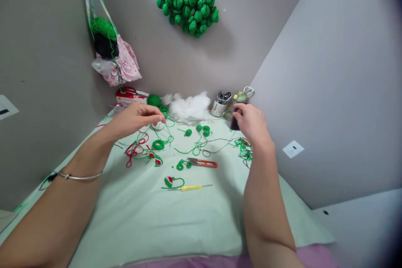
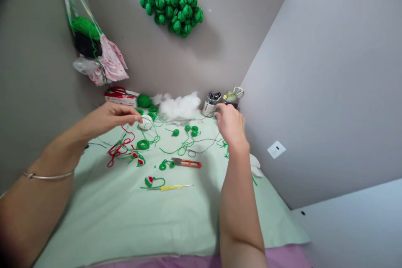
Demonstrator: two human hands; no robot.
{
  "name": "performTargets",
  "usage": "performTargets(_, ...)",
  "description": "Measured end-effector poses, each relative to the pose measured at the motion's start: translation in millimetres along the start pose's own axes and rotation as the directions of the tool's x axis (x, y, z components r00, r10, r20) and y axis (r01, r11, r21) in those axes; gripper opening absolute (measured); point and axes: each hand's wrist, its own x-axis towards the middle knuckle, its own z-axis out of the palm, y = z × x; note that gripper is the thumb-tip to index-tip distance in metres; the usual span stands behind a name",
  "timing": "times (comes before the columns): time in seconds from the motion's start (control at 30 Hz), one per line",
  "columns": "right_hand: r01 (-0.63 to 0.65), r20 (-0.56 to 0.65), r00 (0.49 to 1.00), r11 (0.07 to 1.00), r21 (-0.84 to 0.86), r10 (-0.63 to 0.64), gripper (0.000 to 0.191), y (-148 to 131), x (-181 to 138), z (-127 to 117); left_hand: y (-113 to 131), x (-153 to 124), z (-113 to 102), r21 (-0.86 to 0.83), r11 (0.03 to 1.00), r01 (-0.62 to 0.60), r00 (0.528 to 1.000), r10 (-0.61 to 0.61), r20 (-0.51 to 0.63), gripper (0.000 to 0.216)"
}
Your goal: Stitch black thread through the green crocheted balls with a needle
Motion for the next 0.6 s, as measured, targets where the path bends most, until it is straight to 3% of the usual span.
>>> performTargets(0.1, 0.13, 0.111, 0.978, 0.934, 0.333, -0.175, 0.045, -40, -16, -2, 7, 1, 18, 0.017, 0.999, -0.03, 0.995, 0.028, 0.096, 0.026)
performTargets(0.13, 0.133, 0.183, 0.949, 0.851, 0.507, -0.257, 0.047, -55, -23, -2, 9, 1, 23, 0.01, 0.999, -0.039, 0.992, 0.037, 0.119, 0.027)
performTargets(0.2, 0.046, 0.343, 0.834, 0.673, 0.738, -0.433, 0.053, -83, -37, 0, 12, 0, 29, -0.004, 0.998, -0.057, 0.987, 0.057, 0.153, 0.028)
performTargets(0.27, -0.007, 0.417, 0.736, 0.61, 0.793, -0.533, 0.053, -103, -48, 6, 15, -2, 31, -0.029, 0.996, -0.079, 0.983, 0.083, 0.165, 0.031)
performTargets(0.33, 0.012, 0.451, 0.686, 0.629, 0.778, -0.571, 0.039, -111, -52, 13, 17, -3, 30, -0.054, 0.995, -0.086, 0.983, 0.094, 0.158, 0.031)
performTargets(0.43, 0.052, 0.462, 0.681, 0.667, 0.743, -0.567, 0.018, -108, -49, 21, 16, -3, 23, -0.083, 0.995, -0.046, 0.987, 0.058, 0.147, 0.03)
performTargets(0.5, 0.035, 0.438, 0.73, 0.669, 0.742, -0.524, 0.017, -101, -43, 20, 12, -3, 18, -0.143, 0.99, -0.01, 0.981, 0.037, 0.19, 0.03)
performTargets(0.6, 0.007, 0.369, 0.801, 0.623, 0.783, -0.472, 0.02, -91, -35, 13, 4, 0, 11, -0.218, 0.974, 0.063, 0.939, 0.017, 0.344, 0.029)
